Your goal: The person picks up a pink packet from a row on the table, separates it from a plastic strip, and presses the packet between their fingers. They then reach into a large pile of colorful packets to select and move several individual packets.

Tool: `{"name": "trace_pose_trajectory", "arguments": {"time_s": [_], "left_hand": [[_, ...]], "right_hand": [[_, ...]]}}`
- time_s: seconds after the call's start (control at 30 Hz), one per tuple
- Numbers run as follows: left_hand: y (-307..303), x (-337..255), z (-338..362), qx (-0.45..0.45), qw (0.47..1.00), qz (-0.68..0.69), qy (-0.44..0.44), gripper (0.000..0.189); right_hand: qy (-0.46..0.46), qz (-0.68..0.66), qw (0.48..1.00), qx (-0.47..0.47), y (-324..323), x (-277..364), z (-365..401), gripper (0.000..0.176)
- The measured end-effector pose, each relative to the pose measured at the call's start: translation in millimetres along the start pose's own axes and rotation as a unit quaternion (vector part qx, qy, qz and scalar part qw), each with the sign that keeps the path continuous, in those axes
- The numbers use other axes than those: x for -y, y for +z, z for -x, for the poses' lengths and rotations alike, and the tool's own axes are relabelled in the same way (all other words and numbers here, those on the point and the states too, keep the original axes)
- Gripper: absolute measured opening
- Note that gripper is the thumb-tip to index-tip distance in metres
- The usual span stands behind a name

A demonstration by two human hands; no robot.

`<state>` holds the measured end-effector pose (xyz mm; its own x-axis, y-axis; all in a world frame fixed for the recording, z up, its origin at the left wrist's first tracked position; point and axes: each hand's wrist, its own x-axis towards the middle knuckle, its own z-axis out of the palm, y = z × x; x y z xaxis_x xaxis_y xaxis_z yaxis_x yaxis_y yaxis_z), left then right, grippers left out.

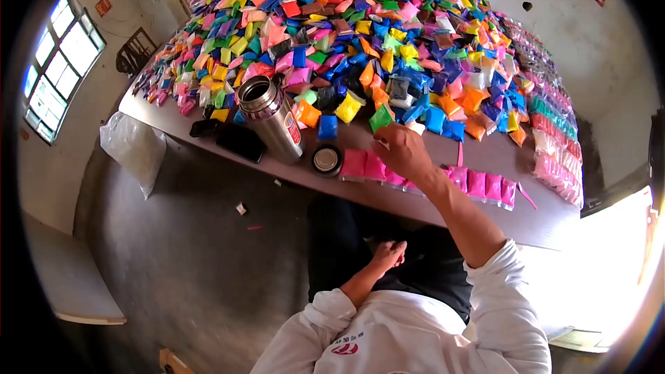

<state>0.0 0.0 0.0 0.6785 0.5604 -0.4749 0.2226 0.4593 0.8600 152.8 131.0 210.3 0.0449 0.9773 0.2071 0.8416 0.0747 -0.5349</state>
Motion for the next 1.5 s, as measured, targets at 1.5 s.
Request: {"name": "trace_pose_trajectory", "arguments": {"time_s": [1.5], "left_hand": [[-25,-11,-18,-0.03,0.983,0.159,-0.09,0.04]], "right_hand": [[0.033,-0.214,0.961,-0.173,31,-7,-277,0.042]]}}
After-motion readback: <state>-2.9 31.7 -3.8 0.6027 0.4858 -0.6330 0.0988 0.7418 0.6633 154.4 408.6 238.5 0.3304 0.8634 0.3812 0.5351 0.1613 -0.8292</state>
